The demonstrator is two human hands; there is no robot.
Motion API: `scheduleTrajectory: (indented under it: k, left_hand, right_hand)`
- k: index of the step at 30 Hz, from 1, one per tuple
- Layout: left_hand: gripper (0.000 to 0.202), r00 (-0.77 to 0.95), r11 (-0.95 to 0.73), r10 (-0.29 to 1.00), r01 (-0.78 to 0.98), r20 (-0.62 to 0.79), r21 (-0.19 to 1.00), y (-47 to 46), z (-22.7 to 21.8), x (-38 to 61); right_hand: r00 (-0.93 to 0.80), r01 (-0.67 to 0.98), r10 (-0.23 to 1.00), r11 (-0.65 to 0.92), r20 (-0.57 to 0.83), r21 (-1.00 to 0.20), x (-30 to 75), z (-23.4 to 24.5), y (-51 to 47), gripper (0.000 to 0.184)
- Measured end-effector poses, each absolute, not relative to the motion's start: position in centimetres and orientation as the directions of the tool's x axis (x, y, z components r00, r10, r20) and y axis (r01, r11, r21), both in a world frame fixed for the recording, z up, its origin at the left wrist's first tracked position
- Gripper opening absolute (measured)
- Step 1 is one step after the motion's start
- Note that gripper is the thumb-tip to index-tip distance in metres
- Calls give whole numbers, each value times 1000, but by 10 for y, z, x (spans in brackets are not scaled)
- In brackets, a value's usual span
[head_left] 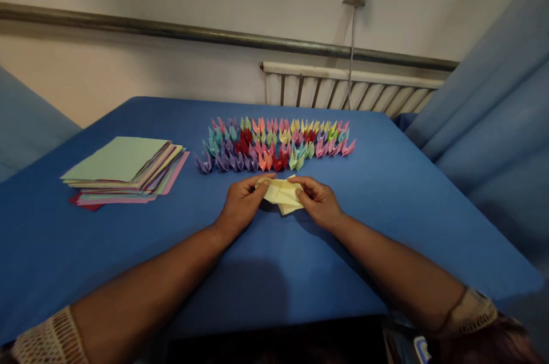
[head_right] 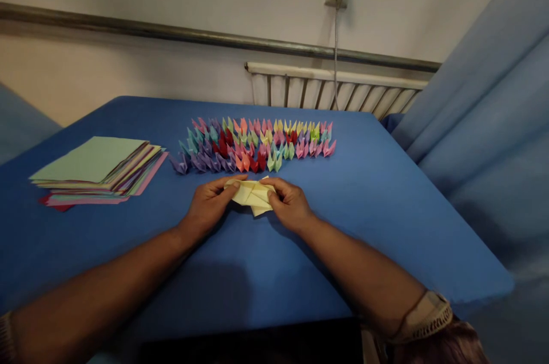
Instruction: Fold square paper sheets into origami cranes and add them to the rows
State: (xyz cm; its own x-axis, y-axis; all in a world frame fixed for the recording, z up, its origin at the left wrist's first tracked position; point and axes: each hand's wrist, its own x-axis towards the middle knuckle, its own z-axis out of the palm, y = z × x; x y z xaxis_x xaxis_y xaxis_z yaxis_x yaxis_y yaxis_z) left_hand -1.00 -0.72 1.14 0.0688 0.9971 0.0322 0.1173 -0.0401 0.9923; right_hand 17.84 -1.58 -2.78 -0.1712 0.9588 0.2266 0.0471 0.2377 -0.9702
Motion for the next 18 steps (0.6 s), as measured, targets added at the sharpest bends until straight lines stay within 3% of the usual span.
scheduleTrajectory:
  k: [8, 18]
  left_hand:
    - [15, 126, 151, 983, -173, -130, 973, -5, 11, -7]
    - [26, 152, 133, 982, -130, -113, 983, -7, 10, -7]
  right_hand:
    - [-236, 239, 909, 397, 344, -886, 187, -17, -15, 25]
    - [-389, 171, 856, 430, 340, -886, 194, -9, -18, 19]
